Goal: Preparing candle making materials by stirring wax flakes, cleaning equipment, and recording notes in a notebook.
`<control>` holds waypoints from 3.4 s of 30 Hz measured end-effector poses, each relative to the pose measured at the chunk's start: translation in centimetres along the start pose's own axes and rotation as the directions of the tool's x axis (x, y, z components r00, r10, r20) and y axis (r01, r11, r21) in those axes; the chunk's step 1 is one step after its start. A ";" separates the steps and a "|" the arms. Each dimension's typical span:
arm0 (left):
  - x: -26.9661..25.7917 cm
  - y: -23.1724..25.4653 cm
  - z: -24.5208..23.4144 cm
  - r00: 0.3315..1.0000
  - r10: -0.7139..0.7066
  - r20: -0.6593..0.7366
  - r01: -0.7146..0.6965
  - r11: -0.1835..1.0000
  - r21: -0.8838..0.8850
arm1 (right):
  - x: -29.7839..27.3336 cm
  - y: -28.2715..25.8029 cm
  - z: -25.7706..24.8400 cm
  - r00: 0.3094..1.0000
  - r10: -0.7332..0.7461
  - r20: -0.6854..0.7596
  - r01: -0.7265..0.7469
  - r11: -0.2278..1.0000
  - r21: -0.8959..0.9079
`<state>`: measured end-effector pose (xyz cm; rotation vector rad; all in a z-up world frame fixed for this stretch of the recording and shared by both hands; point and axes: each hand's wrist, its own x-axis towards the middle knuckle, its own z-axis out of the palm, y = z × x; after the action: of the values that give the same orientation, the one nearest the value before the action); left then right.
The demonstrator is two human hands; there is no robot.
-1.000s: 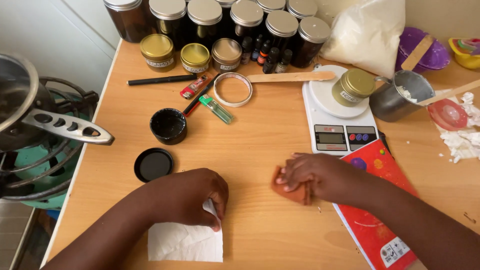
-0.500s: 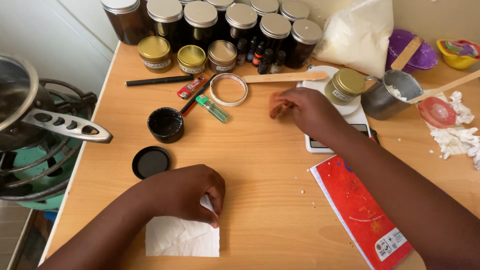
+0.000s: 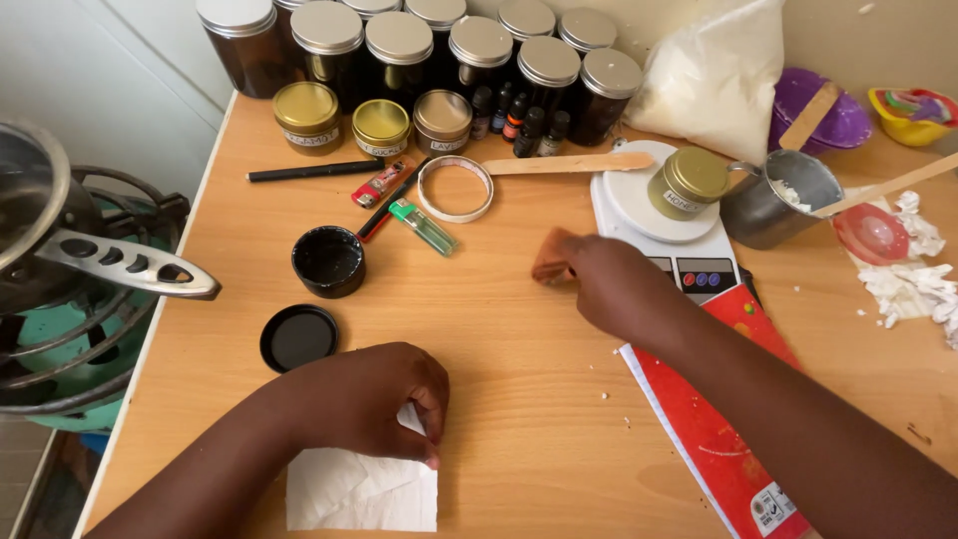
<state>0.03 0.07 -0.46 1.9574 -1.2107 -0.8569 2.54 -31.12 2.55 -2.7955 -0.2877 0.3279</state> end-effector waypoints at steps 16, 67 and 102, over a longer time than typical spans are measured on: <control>0.1 0.6 0.3 0.993 -0.120 0.015 0.118 0.988 0.098 | -9.9 4.7 7.3 0.838 -0.541 -0.063 0.522 0.831 -0.191; 0.6 3.1 -1.7 0.667 -0.663 -0.339 -0.429 0.030 -0.903 | -7.3 0.1 -1.9 0.995 0.015 0.101 -0.077 0.755 0.651; 0.3 1.5 -3.0 0.607 -0.761 -0.227 -0.242 0.095 -0.966 | -10.8 6.7 7.4 0.874 -0.449 -0.183 0.410 0.886 -0.217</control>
<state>1.81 -0.12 2.34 1.0297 0.4406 -0.5969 -8.57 -37.78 -4.38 -2.7894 -0.9037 -0.1329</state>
